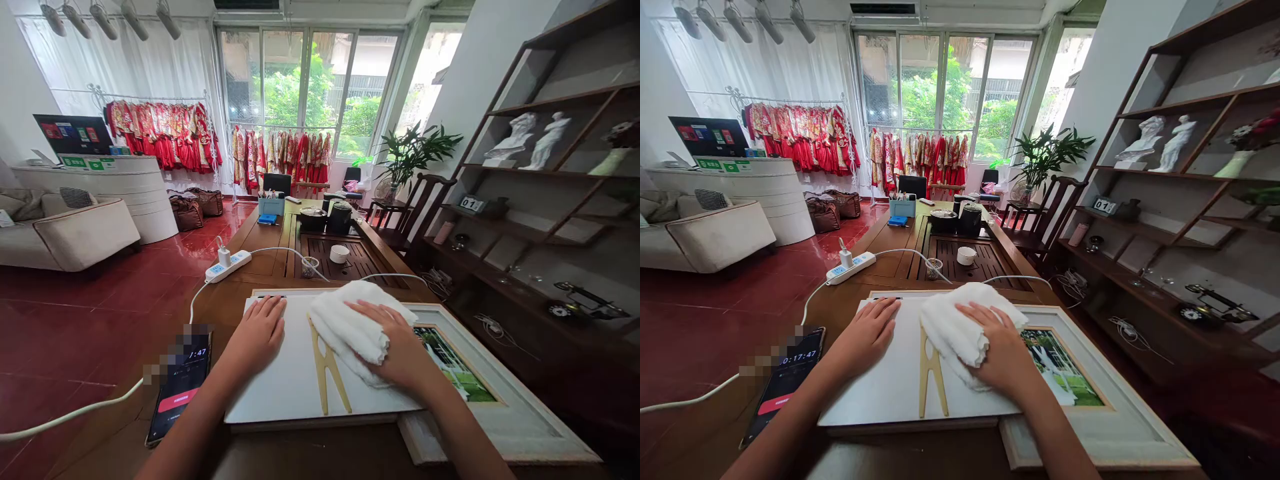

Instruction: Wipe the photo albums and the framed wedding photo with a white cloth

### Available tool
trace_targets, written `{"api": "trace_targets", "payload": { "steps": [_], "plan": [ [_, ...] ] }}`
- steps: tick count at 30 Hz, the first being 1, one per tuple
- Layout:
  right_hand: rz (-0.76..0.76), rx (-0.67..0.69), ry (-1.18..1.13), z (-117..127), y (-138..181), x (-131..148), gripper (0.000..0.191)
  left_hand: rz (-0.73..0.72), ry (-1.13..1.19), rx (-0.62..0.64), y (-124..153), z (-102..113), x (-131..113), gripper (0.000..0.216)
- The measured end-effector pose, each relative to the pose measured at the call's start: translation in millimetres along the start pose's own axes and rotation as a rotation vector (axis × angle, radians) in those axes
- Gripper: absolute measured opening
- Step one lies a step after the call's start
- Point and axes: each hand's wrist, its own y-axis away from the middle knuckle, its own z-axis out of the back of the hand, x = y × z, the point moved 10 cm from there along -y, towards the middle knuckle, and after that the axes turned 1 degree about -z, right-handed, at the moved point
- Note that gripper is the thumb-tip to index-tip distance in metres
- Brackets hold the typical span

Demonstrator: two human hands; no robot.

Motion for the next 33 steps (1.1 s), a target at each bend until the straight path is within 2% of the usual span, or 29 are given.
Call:
{"api": "trace_targets", "payload": {
  "steps": [3, 5, 12, 16, 20, 29, 33],
  "plan": [
    [-0.066, -0.035, 0.041, 1, 1, -12, 0.066, 0.006, 0.000, 0.005, 0, 2, -1, 0.047],
    [-0.054, -0.012, 0.033, -1, -1, -4, 0.068, 0.007, -0.005, 0.006, 0, 2, -2, 0.047],
    [0.163, 0.193, -0.138, -8, -4, 71, 0.079, -0.001, -0.015, 0.011, 0, 1, -1, 0.046],
    [0.258, 0.295, -0.188, -13, 0, 93, 0.080, -0.013, -0.026, 0.030, -1, 0, -2, 0.046],
    [0.219, 0.268, -0.150, -11, -2, 78, 0.075, 0.001, -0.026, 0.022, -1, -1, 0, 0.046],
    [-0.046, -0.021, 0.075, 2, 2, -2, 0.066, -0.007, -0.022, -0.011, 0, 0, -1, 0.046],
    [-0.036, -0.045, 0.081, 0, 0, 6, 0.069, -0.005, -0.018, -0.008, 0, 0, -1, 0.047]
  ]
}}
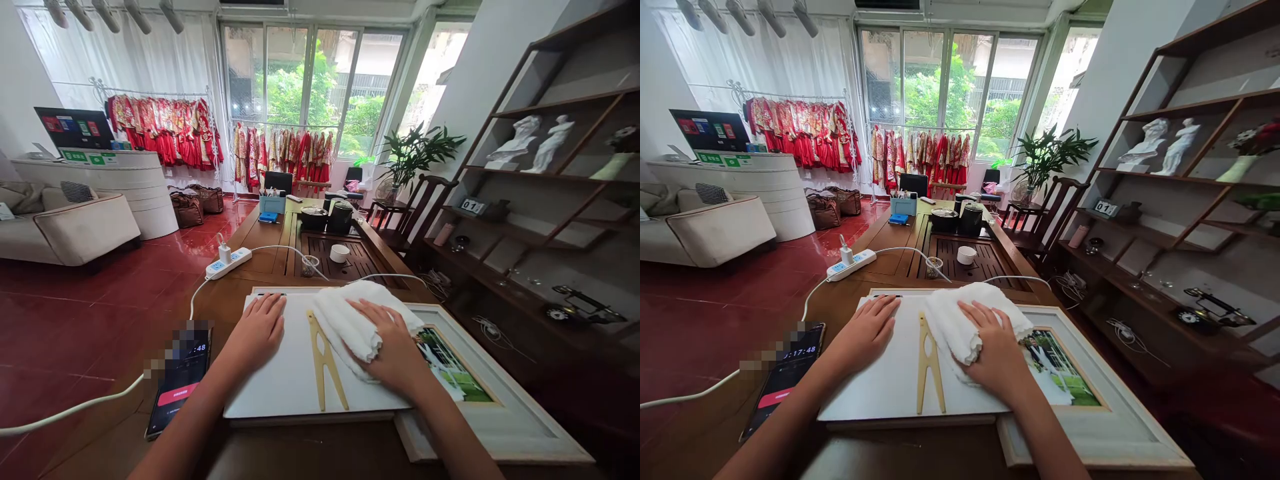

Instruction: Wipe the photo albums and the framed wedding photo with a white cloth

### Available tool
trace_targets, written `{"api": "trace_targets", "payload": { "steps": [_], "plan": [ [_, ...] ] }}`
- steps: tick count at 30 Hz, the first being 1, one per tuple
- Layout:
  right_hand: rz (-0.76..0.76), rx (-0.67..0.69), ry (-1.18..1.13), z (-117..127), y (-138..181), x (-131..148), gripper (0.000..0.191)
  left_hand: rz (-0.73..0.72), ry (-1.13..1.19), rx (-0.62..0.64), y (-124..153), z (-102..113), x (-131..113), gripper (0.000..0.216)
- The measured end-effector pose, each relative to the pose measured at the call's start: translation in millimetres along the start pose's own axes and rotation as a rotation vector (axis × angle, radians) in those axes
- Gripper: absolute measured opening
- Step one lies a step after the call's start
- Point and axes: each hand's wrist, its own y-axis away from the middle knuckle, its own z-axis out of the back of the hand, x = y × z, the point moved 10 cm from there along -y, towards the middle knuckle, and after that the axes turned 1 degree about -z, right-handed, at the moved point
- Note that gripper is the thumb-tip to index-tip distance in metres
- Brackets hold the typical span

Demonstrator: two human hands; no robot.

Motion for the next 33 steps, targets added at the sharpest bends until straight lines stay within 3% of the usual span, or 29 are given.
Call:
{"api": "trace_targets", "payload": {
  "steps": [7, 14, 20, 28, 33],
  "plan": [
    [0.151, 0.077, -0.102, 3, -1, 58, 0.076, 0.006, -0.014, 0.018, 0, -1, -1, 0.047],
    [0.294, 0.219, -0.185, -6, 4, 81, 0.080, -0.003, -0.024, 0.066, 0, -2, -1, 0.049],
    [0.245, 0.221, -0.174, -6, 2, 65, 0.080, 0.007, -0.005, 0.039, 0, 0, -1, 0.048],
    [-0.009, 0.024, 0.007, 1, 3, -1, 0.069, -0.003, -0.001, 0.000, 0, 0, -1, 0.047],
    [0.016, 0.045, 0.009, -2, 2, 10, 0.073, 0.005, -0.013, 0.014, 0, 0, -2, 0.047]
  ]
}}
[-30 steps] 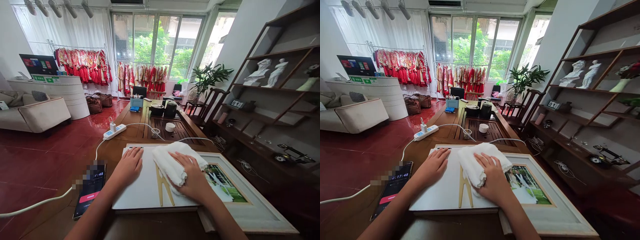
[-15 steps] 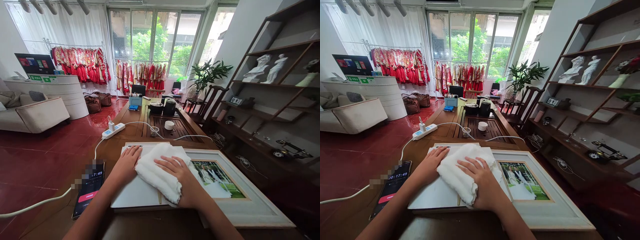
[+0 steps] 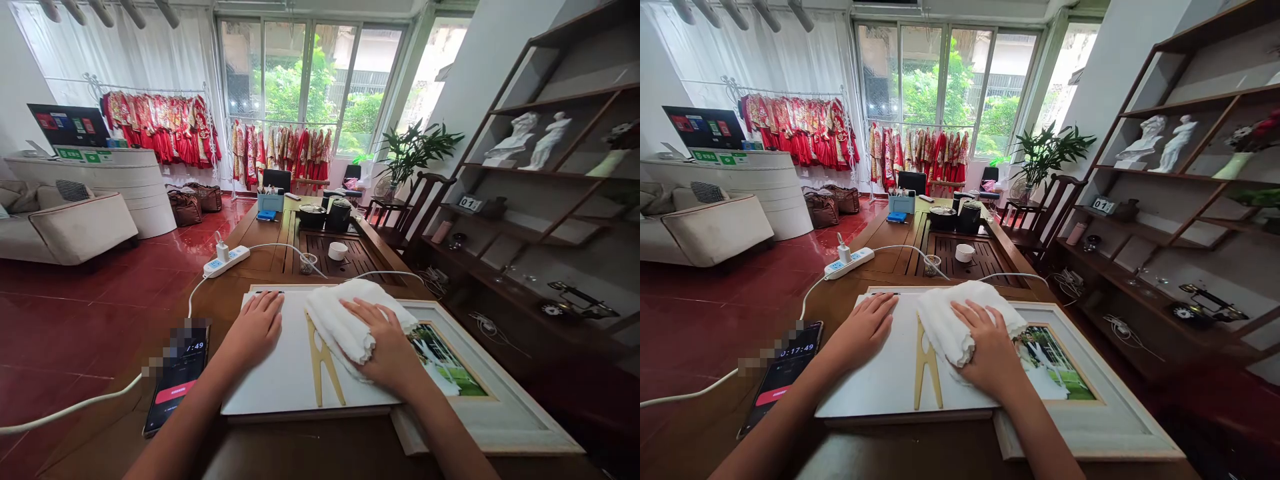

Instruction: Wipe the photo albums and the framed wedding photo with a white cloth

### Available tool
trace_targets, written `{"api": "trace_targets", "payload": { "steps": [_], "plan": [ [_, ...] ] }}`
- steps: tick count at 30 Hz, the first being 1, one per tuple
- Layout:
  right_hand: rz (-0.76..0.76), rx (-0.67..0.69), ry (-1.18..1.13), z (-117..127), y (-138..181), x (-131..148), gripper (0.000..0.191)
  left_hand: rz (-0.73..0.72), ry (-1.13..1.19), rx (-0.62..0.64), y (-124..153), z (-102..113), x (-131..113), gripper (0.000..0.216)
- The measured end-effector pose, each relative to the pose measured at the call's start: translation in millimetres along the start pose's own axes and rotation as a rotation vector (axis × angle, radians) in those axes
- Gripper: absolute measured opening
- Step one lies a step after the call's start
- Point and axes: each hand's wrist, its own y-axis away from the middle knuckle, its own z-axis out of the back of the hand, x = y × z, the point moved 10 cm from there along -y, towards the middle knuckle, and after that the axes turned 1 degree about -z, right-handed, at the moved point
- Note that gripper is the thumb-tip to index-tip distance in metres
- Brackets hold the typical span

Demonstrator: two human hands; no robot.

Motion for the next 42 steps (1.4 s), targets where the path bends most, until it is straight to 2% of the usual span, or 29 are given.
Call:
{"api": "trace_targets", "payload": {
  "steps": [5, 8, 12, 19, 22, 25, 28, 31, 34, 37, 42],
  "plan": [
    [0.233, 0.175, -0.124, -4, -1, 58, 0.077, -0.007, -0.005, 0.012, 0, 0, 0, 0.047],
    [0.324, 0.258, -0.196, -6, 0, 76, 0.079, -0.036, -0.001, 0.018, -1, 1, -2, 0.046],
    [0.281, 0.241, -0.214, -6, -2, 62, 0.079, -0.011, 0.015, 0.011, 0, 1, 0, 0.046],
    [0.016, 0.030, -0.054, 1, 0, -4, 0.069, -0.005, 0.033, -0.015, 0, 2, 0, 0.046],
    [-0.059, -0.037, -0.019, 3, 2, -21, 0.067, -0.006, 0.032, -0.011, 0, 2, 0, 0.047],
    [-0.025, -0.022, -0.043, 1, 2, -12, 0.072, -0.005, 0.026, -0.013, 1, 2, 0, 0.047],
    [0.090, 0.055, -0.128, 0, -1, 18, 0.074, -0.003, 0.025, -0.017, 0, 2, 1, 0.046],
    [0.253, 0.189, -0.233, -3, 0, 56, 0.072, -0.013, 0.022, -0.010, 0, 1, 1, 0.045],
    [0.347, 0.276, -0.296, -4, 3, 76, 0.074, -0.018, 0.022, -0.011, -1, 1, 2, 0.044],
    [0.315, 0.260, -0.293, -3, 2, 68, 0.072, -0.009, 0.036, -0.016, -1, 1, 2, 0.044],
    [0.135, 0.124, -0.159, 0, -1, 24, 0.070, -0.005, 0.030, -0.008, -1, 1, 1, 0.046]
  ]
}}
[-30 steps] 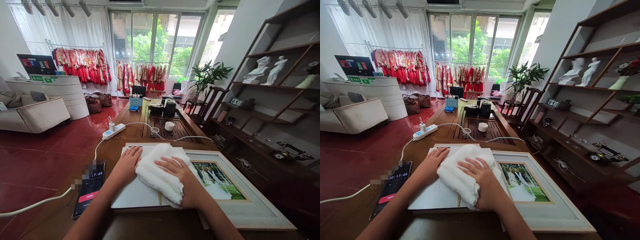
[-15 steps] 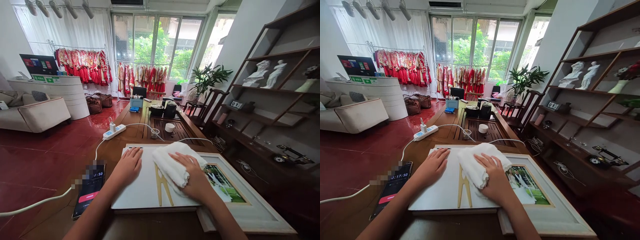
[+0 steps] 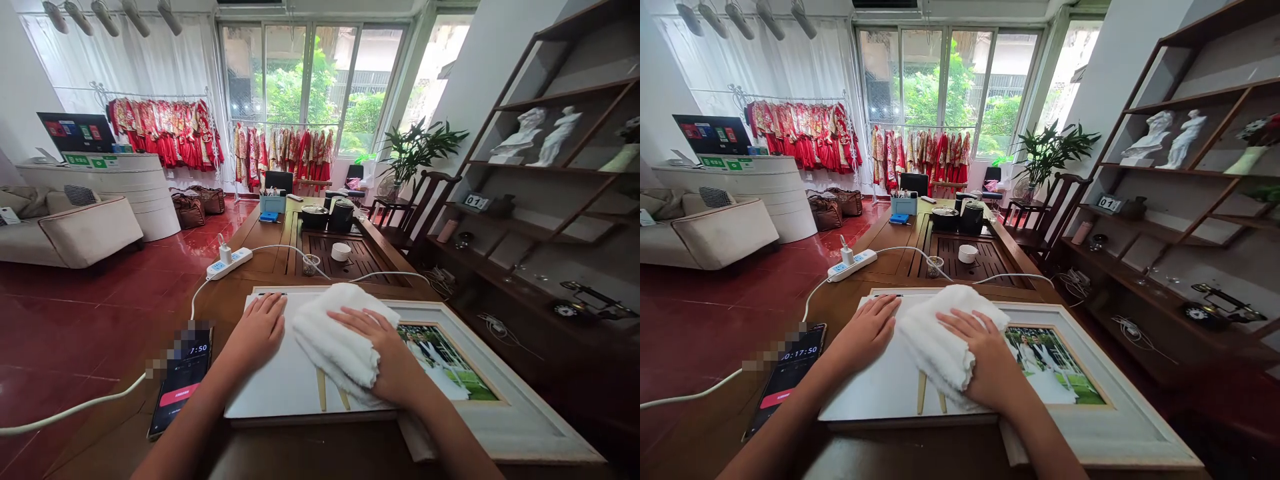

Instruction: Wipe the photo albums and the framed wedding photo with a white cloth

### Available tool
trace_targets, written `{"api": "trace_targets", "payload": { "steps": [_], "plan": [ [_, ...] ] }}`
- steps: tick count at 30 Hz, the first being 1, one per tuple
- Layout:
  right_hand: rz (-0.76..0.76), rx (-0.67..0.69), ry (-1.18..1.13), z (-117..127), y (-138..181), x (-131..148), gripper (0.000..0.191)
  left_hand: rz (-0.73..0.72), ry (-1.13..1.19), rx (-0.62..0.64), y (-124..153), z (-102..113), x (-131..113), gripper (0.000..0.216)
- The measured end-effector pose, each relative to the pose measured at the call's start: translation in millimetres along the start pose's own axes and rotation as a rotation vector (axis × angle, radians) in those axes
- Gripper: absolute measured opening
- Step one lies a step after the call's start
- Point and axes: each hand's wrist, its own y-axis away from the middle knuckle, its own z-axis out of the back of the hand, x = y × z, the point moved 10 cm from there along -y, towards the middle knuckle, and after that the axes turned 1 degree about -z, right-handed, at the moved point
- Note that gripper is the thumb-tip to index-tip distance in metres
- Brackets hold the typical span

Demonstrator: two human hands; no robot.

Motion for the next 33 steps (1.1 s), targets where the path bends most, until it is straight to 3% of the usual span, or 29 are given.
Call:
{"api": "trace_targets", "payload": {
  "steps": [3, 6, 14, 17, 20, 29, 33],
  "plan": [
    [-0.104, -0.078, 0.080, 5, 4, -23, 0.070, -0.001, -0.002, 0.007, 0, 0, -1, 0.047],
    [-0.142, -0.111, 0.093, 5, 5, -28, 0.071, 0.003, 0.006, -0.002, 1, 1, 0, 0.047],
    [0.123, 0.110, -0.084, -13, -4, 42, 0.076, 0.002, 0.011, 0.003, 0, -1, 3, 0.045],
    [0.189, 0.170, -0.117, -16, -4, 52, 0.079, 0.006, -0.005, 0.020, -1, -2, 3, 0.045],
    [0.145, 0.139, -0.095, -12, -5, 39, 0.074, 0.002, -0.006, 0.023, -2, -2, 2, 0.045],
    [-0.158, -0.130, 0.110, 7, 6, -31, 0.068, -0.001, -0.012, -0.002, 1, 0, 1, 0.047],
    [-0.157, -0.160, 0.103, 7, 6, -31, 0.068, 0.001, -0.024, -0.001, 1, 0, 0, 0.047]
  ]
}}
